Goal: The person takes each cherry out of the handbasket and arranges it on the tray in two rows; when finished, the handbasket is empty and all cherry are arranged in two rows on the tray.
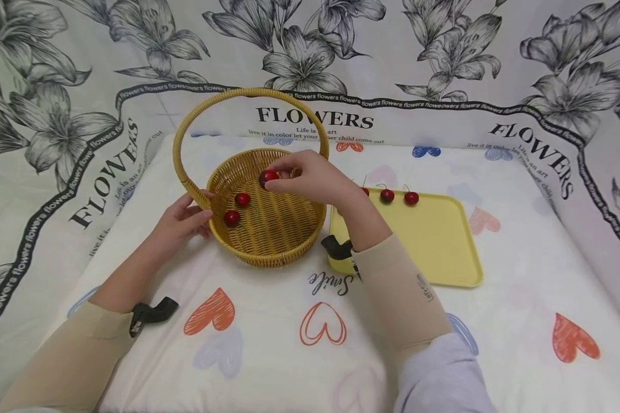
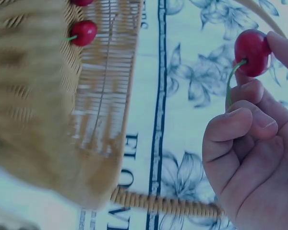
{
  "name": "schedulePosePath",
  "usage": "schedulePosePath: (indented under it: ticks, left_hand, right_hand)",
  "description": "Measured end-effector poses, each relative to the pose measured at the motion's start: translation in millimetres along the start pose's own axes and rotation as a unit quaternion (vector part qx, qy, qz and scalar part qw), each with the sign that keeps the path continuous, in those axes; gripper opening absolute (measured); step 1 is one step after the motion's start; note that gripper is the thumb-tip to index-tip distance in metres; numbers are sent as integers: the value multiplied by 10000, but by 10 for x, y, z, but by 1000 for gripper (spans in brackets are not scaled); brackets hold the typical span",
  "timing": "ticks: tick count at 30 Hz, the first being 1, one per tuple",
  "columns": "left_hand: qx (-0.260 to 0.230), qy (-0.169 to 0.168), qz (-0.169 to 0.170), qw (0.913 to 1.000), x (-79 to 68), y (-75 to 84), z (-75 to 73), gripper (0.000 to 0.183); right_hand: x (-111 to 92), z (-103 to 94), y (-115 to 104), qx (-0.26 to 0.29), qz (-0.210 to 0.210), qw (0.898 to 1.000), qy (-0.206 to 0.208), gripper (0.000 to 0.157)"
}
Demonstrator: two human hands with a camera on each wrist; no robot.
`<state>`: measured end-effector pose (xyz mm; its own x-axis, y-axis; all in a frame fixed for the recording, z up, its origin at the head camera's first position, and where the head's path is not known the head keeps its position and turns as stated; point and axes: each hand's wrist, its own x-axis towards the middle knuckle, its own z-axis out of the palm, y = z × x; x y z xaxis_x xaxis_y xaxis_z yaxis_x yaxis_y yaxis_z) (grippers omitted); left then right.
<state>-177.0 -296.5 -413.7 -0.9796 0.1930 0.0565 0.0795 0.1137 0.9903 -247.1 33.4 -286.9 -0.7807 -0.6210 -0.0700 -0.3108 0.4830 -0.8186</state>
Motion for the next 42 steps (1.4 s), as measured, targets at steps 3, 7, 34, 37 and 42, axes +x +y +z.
schedulePosePath:
  ticks: [3,7,34,37,42]
  left_hand:
    - [-56,-13,25,10000,-7,-2,-14,44]
    - [-140,-66,36,9999,-11,4,-34,43]
    - [-277,-118,140,9994,6,4,-13,42]
    - [-236,-103,64,9996,3,12,-9,43]
    - [-220,-85,-17,9997,4,14,1,44]
  right_hand:
    - [-104,-44,88,104,-9,9998,154,30]
    - [-247,-122,216,149,92,9990,401,33]
    - [-765,-570,1294,-71,1528,9846,846,46]
    - [-758,-569,1422,-87,1699,9824,769,48]
    - [-736,-557,1533,-313,1956,9785,578,46]
